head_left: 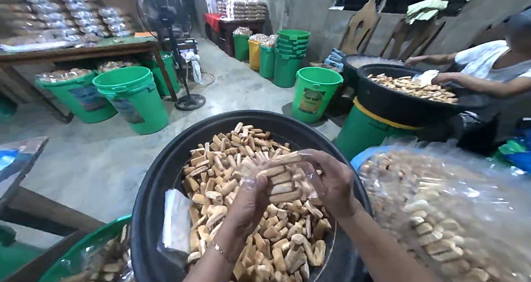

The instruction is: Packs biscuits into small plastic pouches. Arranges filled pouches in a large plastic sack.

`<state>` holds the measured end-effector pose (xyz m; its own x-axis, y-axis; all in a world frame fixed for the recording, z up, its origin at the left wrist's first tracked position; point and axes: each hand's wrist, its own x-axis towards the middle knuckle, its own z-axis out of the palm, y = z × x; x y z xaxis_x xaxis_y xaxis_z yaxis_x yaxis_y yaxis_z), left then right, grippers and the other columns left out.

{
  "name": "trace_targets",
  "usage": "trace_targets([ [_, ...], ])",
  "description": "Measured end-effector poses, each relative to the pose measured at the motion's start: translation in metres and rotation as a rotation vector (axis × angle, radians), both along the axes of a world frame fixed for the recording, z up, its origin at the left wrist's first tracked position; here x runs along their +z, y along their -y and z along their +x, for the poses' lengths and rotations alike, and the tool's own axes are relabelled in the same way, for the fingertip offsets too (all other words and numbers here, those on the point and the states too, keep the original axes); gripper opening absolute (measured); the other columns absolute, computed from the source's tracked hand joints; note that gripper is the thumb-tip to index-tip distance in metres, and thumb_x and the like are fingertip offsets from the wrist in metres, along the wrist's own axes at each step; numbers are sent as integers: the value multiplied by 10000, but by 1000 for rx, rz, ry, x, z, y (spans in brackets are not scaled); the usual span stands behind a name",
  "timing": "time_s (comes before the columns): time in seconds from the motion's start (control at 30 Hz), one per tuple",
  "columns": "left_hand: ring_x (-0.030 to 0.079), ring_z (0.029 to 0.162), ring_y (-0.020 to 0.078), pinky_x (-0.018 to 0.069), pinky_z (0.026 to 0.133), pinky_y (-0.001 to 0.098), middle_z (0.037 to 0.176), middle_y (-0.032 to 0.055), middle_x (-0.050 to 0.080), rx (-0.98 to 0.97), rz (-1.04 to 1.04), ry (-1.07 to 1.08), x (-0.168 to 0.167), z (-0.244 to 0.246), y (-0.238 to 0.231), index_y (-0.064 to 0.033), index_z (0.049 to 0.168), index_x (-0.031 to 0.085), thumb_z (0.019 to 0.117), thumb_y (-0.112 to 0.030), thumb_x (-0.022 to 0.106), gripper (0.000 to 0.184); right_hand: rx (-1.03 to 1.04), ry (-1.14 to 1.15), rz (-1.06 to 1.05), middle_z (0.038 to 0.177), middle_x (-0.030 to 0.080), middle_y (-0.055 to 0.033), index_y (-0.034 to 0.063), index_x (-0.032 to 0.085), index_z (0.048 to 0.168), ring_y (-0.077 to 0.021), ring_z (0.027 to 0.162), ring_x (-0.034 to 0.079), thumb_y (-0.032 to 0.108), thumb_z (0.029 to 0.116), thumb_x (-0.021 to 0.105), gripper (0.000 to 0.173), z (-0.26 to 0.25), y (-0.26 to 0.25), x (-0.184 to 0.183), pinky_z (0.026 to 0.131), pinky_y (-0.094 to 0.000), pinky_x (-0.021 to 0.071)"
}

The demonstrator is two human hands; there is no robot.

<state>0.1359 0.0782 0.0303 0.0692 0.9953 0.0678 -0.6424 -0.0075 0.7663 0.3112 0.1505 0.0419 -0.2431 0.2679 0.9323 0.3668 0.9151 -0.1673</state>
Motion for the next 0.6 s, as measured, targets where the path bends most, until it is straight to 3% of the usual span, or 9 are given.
trace_targets([
  [0.07, 734, 1006, 185, 610, 897, 353, 1108, 67, 748, -68, 58, 1, -2, 0, 0, -41, 1312, 560, 1037, -280, 561, 365, -1, -9, -36, 919, 669, -103, 1, 587, 1110, -20, 825, 639, 204, 1068, 539, 212, 4, 10, 6, 799, -109, 516],
  [0.17, 737, 963, 182, 620, 864, 358, 1063, 67, 742, -23, 50, 0, 0, 4, 1, -32, 1314, 513, 1071, -235, 452, 322, -24, 60, -59, 958, 725, -135, -6, 689, 1137, -95, 864, 686, 154, 1065, 518, 246, 4, 22, 3, 833, -164, 534],
  [0.23, 729, 978, 154, 617, 869, 342, 1103, 36, 736, -12, 90, -60, -2, 4, 1, -18, 1395, 475, 1048, -248, 512, 417, 65, 156, -212, 1051, 758, -147, -11, 717, 1201, -133, 944, 725, 98, 1038, 512, 284, 3, 29, -3, 893, -216, 555],
  [0.3, 709, 1006, 107, 605, 880, 304, 1168, -6, 712, -23, 152, -162, -3, -3, -1, -17, 1467, 427, 1006, -329, 616, 588, 219, 174, -480, 1162, 743, -107, 38, 716, 1260, -83, 1034, 698, 91, 1019, 521, 314, 10, 32, -2, 933, -212, 542],
  [0.4, 729, 897, 112, 626, 809, 310, 1037, 8, 733, 123, 56, -217, 10, -3, 1, -17, 1320, 513, 1040, -74, 453, 292, 384, 150, -776, 1237, 620, 12, 172, 750, 1161, -11, 1124, 603, 304, 1046, 532, 280, 37, 27, 6, 900, -186, 554],
  [0.47, 726, 882, 113, 623, 808, 300, 1015, 30, 728, 162, -7, -240, 14, -1, -1, 2, 1289, 533, 1052, -34, 438, 258, 466, 251, -914, 1342, 602, -14, 127, 748, 1065, -27, 1243, 564, 298, 1026, 546, 267, 46, 31, 11, 970, -205, 531],
  [0.5, 720, 890, 112, 618, 811, 293, 1032, 36, 722, 135, -10, -258, 12, 0, -1, 10, 1308, 527, 1054, -37, 436, 275, 498, 305, -991, 1274, 639, -27, 74, 740, 1038, -15, 1166, 591, 216, 1002, 560, 232, 44, 36, 11, 926, -199, 530],
  [0.53, 722, 881, 106, 617, 800, 285, 1028, 33, 727, 106, -12, -281, 11, 2, -2, 9, 1321, 526, 1062, -56, 426, 285, 527, 344, -1072, 1106, 677, -19, 21, 710, 1001, 6, 977, 622, 114, 978, 547, 189, 39, 41, 9, 812, -186, 536],
  [0.6, 714, 872, 104, 612, 793, 287, 1018, 33, 717, 52, -29, -336, 10, 1, -2, -2, 1372, 494, 1099, -163, 360, 344, 556, 385, -1208, 899, 650, 36, -1, 650, 979, 38, 745, 606, 21, 951, 474, 180, 31, 47, 6, 685, -165, 535],
])
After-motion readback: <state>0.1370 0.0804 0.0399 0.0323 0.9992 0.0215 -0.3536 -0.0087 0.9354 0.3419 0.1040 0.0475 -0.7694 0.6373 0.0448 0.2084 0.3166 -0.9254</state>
